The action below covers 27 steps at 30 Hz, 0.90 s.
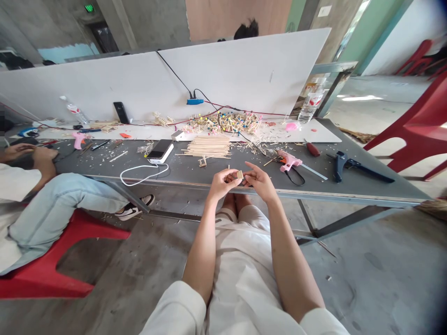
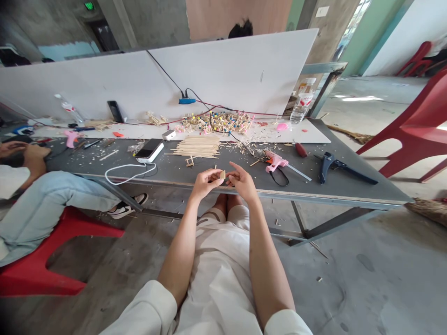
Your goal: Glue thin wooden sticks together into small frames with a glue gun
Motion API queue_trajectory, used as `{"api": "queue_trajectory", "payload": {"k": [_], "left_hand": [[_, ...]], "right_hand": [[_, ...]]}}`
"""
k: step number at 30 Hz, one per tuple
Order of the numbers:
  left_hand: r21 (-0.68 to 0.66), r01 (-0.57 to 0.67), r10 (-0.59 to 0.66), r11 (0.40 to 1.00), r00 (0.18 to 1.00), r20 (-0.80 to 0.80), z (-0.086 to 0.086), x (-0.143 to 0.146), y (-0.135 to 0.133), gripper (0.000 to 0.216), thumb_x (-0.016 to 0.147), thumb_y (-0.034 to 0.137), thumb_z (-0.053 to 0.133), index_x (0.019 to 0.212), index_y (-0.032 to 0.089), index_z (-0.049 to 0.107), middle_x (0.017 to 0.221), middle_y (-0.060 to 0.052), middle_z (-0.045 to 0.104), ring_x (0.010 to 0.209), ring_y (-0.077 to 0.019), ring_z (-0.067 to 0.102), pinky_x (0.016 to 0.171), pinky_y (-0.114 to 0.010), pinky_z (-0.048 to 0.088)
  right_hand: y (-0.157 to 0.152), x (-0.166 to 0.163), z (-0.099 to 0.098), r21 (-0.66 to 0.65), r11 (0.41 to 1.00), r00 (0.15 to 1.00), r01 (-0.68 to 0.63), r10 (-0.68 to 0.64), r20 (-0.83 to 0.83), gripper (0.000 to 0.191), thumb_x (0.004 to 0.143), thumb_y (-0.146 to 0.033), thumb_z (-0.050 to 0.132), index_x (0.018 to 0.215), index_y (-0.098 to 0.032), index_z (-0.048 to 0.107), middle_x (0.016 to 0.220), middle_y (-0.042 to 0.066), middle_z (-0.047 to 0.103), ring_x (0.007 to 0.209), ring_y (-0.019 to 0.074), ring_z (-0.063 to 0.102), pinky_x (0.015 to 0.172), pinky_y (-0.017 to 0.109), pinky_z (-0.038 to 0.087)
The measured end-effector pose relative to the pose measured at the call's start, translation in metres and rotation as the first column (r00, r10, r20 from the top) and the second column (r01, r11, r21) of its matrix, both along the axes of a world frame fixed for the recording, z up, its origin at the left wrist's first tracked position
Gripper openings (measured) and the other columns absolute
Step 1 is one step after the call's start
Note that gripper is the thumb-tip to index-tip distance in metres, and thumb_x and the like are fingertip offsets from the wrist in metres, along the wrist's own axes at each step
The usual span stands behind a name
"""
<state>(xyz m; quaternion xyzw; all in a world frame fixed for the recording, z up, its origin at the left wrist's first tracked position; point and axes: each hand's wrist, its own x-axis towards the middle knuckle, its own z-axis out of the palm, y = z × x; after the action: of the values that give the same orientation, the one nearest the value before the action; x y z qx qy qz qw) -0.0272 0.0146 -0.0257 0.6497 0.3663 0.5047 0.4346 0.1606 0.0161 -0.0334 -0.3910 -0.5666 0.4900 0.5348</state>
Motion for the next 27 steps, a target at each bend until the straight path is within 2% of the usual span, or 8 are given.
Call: {"api": "queue_trajectory", "payload": {"k": [5, 10, 12, 15, 17, 19, 22, 27], "left_hand": [[-0.004, 0.000, 0.000, 1.000, 1.000, 0.008, 0.001, 0.000, 0.000, 0.046, 0.078, 0.040, 0.082, 0.113, 0.011, 0.075, 0.098, -0.010, 0.072, 0.082, -0.0160, 0.065, 0.075, -0.027, 0.051], [-0.022, -0.010, 0.011, 1.000, 1.000, 0.027, 0.000, 0.002, 0.001, 0.046, 0.078, 0.039, 0.082, 0.113, 0.011, 0.074, 0.096, -0.010, 0.072, 0.079, -0.0149, 0.063, 0.071, -0.026, 0.050], [-0.017, -0.022, 0.022, 1.000, 0.999, 0.024, -0.001, 0.002, 0.001, 0.045, 0.077, 0.038, 0.082, 0.112, 0.011, 0.074, 0.094, -0.009, 0.071, 0.078, -0.0141, 0.062, 0.070, -0.025, 0.049], [-0.005, -0.040, 0.040, 0.999, 0.999, 0.017, -0.002, 0.002, 0.001, 0.044, 0.078, 0.038, 0.082, 0.112, 0.011, 0.074, 0.094, -0.009, 0.070, 0.077, -0.0130, 0.061, 0.069, -0.025, 0.048], [-0.004, -0.045, 0.045, 0.999, 0.999, 0.014, -0.002, 0.002, 0.002, 0.044, 0.078, 0.038, 0.082, 0.112, 0.011, 0.074, 0.095, -0.009, 0.070, 0.077, -0.0128, 0.061, 0.070, -0.024, 0.048], [-0.005, -0.051, 0.051, 0.999, 0.999, 0.008, -0.002, 0.002, 0.002, 0.045, 0.078, 0.038, 0.082, 0.112, 0.011, 0.074, 0.095, -0.009, 0.070, 0.077, -0.0129, 0.061, 0.070, -0.024, 0.048], [-0.008, -0.069, 0.069, 0.998, 0.998, 0.002, -0.001, 0.003, 0.002, 0.045, 0.077, 0.038, 0.082, 0.112, 0.011, 0.074, 0.095, -0.009, 0.071, 0.077, -0.0132, 0.061, 0.069, -0.024, 0.048], [0.003, -0.081, 0.081, 0.997, 0.997, 0.000, 0.000, 0.003, 0.001, 0.044, 0.077, 0.038, 0.082, 0.110, 0.010, 0.075, 0.094, -0.009, 0.071, 0.076, -0.0127, 0.061, 0.068, -0.024, 0.048]], "right_hand": [[0.000, -0.003, -0.002, 0.013, 0.997, 0.996, 0.077, -0.077, 0.044, 0.037, 0.081, -0.047, 0.076, 0.102, -0.016, 0.076, 0.087, 0.007, 0.076, 0.068, 0.0161, 0.068, 0.064, 0.030, 0.059], [0.000, -0.002, 0.001, -0.026, 0.981, 0.950, 0.191, -0.191, -0.249, 0.035, 0.077, -0.049, 0.083, 0.088, -0.017, 0.074, 0.080, 0.006, 0.076, 0.061, 0.0119, 0.065, 0.056, 0.023, 0.055], [0.002, 0.003, 0.001, -0.091, 0.964, 0.860, 0.249, -0.264, -0.437, 0.034, 0.076, -0.047, 0.086, 0.085, -0.018, 0.071, 0.078, 0.004, 0.075, 0.061, 0.0103, 0.064, 0.053, 0.020, 0.052], [0.008, 0.012, 0.001, -0.202, 0.939, 0.659, 0.279, -0.340, -0.671, 0.030, 0.083, -0.044, 0.082, 0.082, -0.019, 0.065, 0.074, 0.000, 0.071, 0.060, 0.0074, 0.062, 0.051, 0.017, 0.049], [0.011, 0.016, 0.001, -0.249, 0.930, 0.546, 0.272, -0.362, -0.756, 0.027, 0.090, -0.041, 0.075, 0.081, -0.019, 0.061, 0.072, -0.002, 0.068, 0.057, 0.0062, 0.059, 0.049, 0.016, 0.047], [0.012, 0.018, 0.002, -0.269, 0.926, 0.487, 0.266, -0.370, -0.791, 0.025, 0.094, -0.038, 0.070, 0.082, -0.020, 0.058, 0.072, -0.003, 0.066, 0.057, 0.0059, 0.058, 0.049, 0.016, 0.046], [0.010, 0.021, 0.004, -0.258, 0.939, 0.463, 0.229, -0.338, -0.819, 0.021, 0.096, -0.032, 0.068, 0.083, -0.021, 0.056, 0.068, -0.005, 0.060, 0.053, 0.0051, 0.054, 0.048, 0.016, 0.045], [0.002, 0.027, 0.008, -0.183, 0.976, 0.508, 0.118, -0.217, -0.833, 0.020, 0.094, -0.031, 0.070, 0.084, -0.022, 0.056, 0.051, -0.012, 0.030, 0.042, 0.0051, 0.036, 0.044, 0.015, 0.039]]}}
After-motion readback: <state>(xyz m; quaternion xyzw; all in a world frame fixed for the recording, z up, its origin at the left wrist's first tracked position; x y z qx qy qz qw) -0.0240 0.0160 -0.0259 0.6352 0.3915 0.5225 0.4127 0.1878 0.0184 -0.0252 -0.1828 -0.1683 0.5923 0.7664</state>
